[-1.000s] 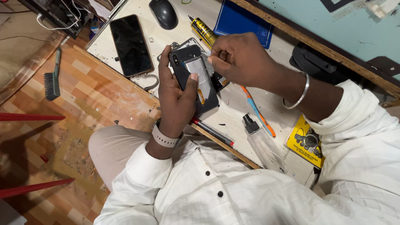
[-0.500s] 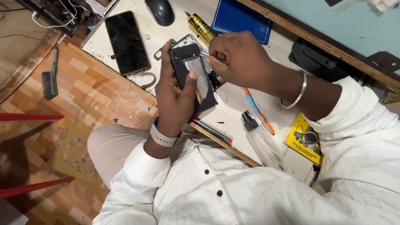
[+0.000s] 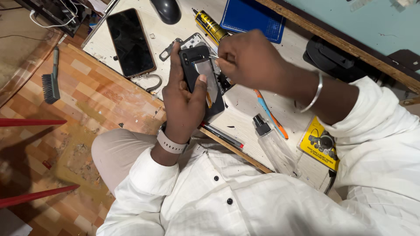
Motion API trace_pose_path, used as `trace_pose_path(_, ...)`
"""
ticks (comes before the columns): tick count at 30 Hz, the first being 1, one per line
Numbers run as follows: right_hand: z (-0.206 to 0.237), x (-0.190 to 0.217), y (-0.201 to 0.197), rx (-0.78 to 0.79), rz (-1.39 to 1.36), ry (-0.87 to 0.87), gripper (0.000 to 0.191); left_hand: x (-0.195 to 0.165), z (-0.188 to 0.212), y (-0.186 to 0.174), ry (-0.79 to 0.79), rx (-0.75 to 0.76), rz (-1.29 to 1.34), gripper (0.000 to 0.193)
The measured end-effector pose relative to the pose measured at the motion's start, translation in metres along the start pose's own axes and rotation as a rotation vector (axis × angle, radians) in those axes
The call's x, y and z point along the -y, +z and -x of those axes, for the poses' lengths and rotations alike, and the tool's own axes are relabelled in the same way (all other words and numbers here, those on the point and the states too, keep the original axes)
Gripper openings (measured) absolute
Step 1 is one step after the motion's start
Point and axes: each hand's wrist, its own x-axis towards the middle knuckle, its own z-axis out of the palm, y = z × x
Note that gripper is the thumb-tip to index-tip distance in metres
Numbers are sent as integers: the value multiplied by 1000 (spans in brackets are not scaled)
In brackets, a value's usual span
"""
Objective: The person sits at a repair workbench and pries open the back cover of a smartphone using a thin pry tool, working the tool around the edges of the device. They hold the phone steady with one hand while levering the cover away, exposing the internal battery and frame, and continue separating the cover from the body.
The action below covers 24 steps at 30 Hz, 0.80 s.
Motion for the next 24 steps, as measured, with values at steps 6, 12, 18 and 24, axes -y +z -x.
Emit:
trace_pose_path(6, -5, -9, -11, 224, -211, 384, 18, -3, 2, 1, -32, 36, -66, 73)
trace_pose_path(12, 1, 0, 1, -3, -274, 218, 15, 7, -7, -1, -115, 1, 261, 72)
trace_pose_path(18, -2, 6, 9, -103, -171, 73, 14, 14, -11, -5, -157, -33, 331, 71)
trace_pose_path(24, -3, 10, 10, -126, -215, 86, 13, 13, -12, -6, -131, -41, 310, 71)
